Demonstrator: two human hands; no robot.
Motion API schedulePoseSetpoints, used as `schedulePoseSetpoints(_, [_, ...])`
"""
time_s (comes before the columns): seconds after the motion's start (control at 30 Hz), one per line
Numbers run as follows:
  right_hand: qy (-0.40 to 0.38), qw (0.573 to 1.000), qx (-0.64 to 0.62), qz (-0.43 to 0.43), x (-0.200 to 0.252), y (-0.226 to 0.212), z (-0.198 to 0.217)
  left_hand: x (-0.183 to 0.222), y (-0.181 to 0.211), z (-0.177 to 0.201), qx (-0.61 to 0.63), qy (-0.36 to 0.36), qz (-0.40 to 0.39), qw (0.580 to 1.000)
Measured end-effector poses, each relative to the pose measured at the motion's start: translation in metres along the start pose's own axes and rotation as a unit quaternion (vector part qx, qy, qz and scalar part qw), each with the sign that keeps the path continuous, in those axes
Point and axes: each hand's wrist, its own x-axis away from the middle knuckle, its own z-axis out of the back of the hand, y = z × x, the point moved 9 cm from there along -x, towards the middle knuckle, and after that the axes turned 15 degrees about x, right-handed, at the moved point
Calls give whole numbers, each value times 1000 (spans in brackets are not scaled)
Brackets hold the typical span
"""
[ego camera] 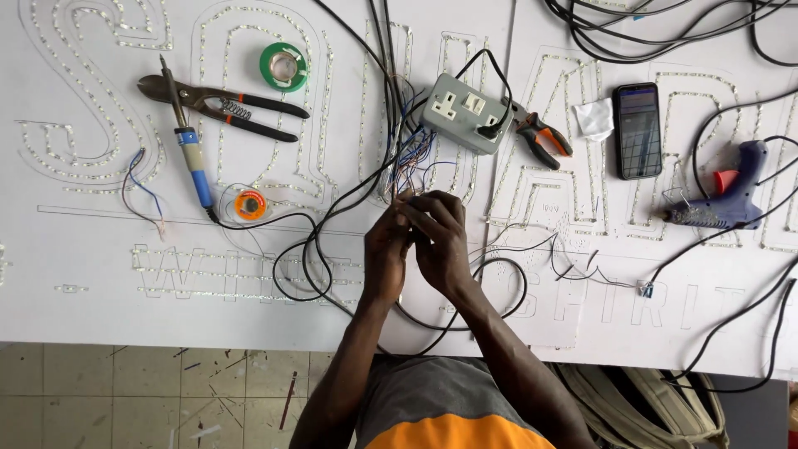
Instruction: Soldering electrical wires to LED strips on a large sign board in a production environment.
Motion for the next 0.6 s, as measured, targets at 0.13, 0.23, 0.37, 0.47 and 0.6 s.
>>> schedulePoseSetpoints(0.13, [-62,996,1,67,-15,-1,-11,-14,-3,30,-15,125,-34,991])
schedulePoseSetpoints(0.23, [-64,994,-66,64,-37,8,-2,-27,24,37,-6,143,-81,986])
schedulePoseSetpoints(0.37, [-44,997,-59,25,-69,40,2,-48,40,74,5,173,-116,978])
schedulePoseSetpoints(0.47, [-99,985,23,136,-75,19,-25,-51,54,77,-2,169,-131,977])
schedulePoseSetpoints(0.6, [-132,934,163,290,-57,17,-95,-53,61,80,-7,155,-141,978])
